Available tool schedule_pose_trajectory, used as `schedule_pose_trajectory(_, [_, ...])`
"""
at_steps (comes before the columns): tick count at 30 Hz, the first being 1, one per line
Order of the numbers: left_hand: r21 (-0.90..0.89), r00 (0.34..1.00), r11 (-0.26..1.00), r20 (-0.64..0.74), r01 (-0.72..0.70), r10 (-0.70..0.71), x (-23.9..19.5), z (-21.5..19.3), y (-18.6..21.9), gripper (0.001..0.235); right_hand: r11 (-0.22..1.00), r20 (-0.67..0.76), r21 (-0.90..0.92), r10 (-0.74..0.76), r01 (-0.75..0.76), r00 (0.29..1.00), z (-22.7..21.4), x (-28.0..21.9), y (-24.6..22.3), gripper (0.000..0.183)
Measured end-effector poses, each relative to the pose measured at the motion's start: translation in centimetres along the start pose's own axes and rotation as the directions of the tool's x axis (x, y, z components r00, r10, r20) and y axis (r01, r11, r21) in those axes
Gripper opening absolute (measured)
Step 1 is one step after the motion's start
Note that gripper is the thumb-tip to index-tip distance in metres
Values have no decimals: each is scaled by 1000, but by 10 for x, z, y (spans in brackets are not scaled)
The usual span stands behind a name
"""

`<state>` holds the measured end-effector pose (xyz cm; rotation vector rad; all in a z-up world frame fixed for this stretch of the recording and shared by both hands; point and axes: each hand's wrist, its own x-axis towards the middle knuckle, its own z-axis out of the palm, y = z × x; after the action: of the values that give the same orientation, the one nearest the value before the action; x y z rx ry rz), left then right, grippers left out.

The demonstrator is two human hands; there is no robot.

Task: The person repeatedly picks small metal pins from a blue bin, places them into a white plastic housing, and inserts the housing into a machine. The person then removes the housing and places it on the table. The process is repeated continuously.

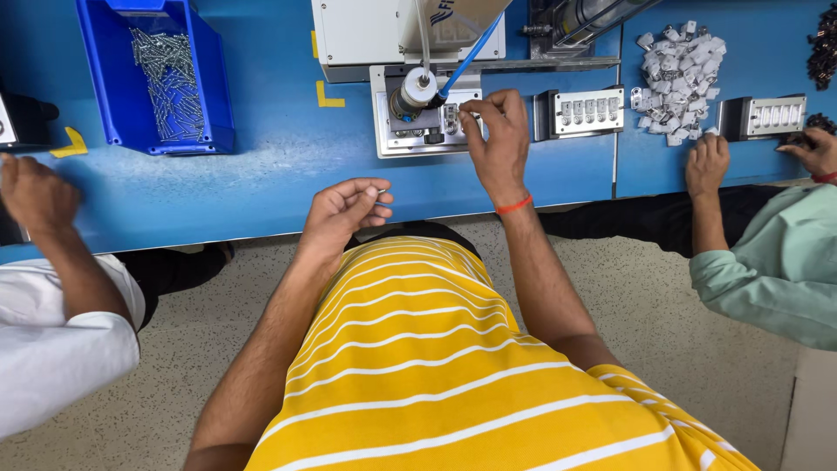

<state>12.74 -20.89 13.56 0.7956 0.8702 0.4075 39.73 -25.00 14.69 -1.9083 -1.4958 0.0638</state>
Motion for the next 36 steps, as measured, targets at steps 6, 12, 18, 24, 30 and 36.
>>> schedule_pose_trajectory(6, [-167,995,981,-1,102,-103,-10,-9,-3,29,989,76,-137,-49,59,996,20,5,24,12])
schedule_pose_trajectory(12, [-208,992,971,-31,116,-125,-13,-10,-8,30,983,128,-182,38,-14,991,20,18,19,16])
schedule_pose_trajectory(18, [-346,998,936,27,67,-62,-12,-5,-7,36,991,19,112,71,-73,997,-29,8,-35,17])
schedule_pose_trajectory(24, [-367,999,930,49,4,14,-10,2,-5,40,937,360,343,-74,-59,930,-36,-16,-105,25])
schedule_pose_trajectory(30, [-359,997,932,24,-54,67,-14,0,-1,41,931,332,362,-86,-43,939,-21,-22,-127,25])
schedule_pose_trajectory(36, [-157,977,966,25,-205,212,-18,1,2,28,922,316,387,-111,-22,942,-14,-20,-129,19])
